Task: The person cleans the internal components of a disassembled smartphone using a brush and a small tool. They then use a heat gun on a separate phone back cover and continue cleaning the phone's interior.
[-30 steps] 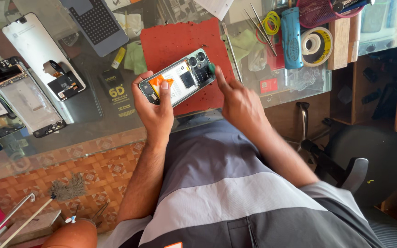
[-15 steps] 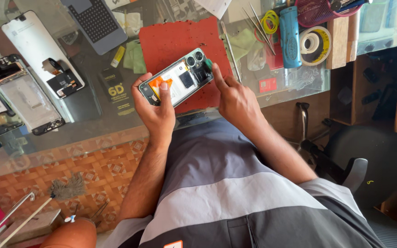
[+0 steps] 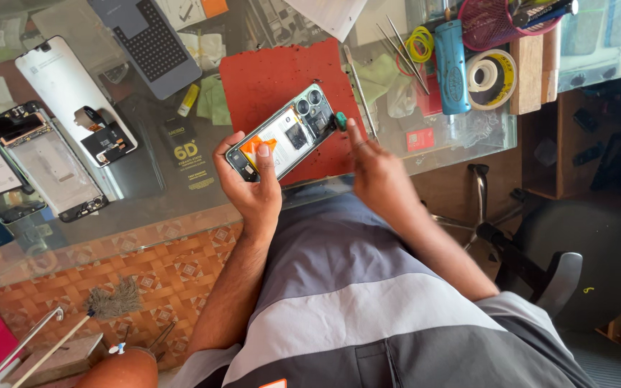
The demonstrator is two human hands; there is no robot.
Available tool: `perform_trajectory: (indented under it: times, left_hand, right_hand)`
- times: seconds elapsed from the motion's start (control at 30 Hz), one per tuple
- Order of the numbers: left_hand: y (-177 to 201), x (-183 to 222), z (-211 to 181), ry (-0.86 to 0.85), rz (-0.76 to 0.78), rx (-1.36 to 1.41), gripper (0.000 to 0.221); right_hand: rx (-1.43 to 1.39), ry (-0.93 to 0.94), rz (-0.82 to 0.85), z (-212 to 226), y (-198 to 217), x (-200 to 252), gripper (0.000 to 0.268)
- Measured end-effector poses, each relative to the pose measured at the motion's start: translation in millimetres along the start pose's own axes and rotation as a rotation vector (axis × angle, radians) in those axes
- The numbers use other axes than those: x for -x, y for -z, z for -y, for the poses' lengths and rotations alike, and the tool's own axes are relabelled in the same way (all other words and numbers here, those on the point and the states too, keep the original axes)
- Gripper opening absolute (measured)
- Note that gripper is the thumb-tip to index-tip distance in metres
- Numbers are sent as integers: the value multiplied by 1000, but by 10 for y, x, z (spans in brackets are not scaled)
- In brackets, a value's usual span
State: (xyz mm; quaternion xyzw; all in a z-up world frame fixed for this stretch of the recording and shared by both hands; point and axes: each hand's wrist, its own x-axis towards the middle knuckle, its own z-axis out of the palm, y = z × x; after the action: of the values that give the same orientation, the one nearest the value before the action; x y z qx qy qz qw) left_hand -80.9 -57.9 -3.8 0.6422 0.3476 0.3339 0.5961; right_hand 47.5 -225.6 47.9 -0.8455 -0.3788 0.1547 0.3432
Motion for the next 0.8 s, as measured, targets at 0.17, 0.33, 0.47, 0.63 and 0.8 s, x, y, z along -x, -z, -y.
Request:
perform_trajectory:
  times: [0.17,0.33,0.47,0.63,0.8]
  left_hand:
    - [-21,-1,6,-29,-2,21,37]
    - [-42,39,2,-38,1,-17,37]
    - [-50,-19,0,-63,-7,-21,37]
    - [-8,-36,70,86,-50,118,38]
    - [-13,7,153,142,-56,281,48]
  right_hand:
    - [-161,54,174,96,-5,137,70]
    - [20,-46,35,-24,-28,74,66]
    - [-76,132,260,60,-33,62,70]
    - [-236,65,140,111,95,17,67]
    - [-114,-13,39,-69,142,-211,63]
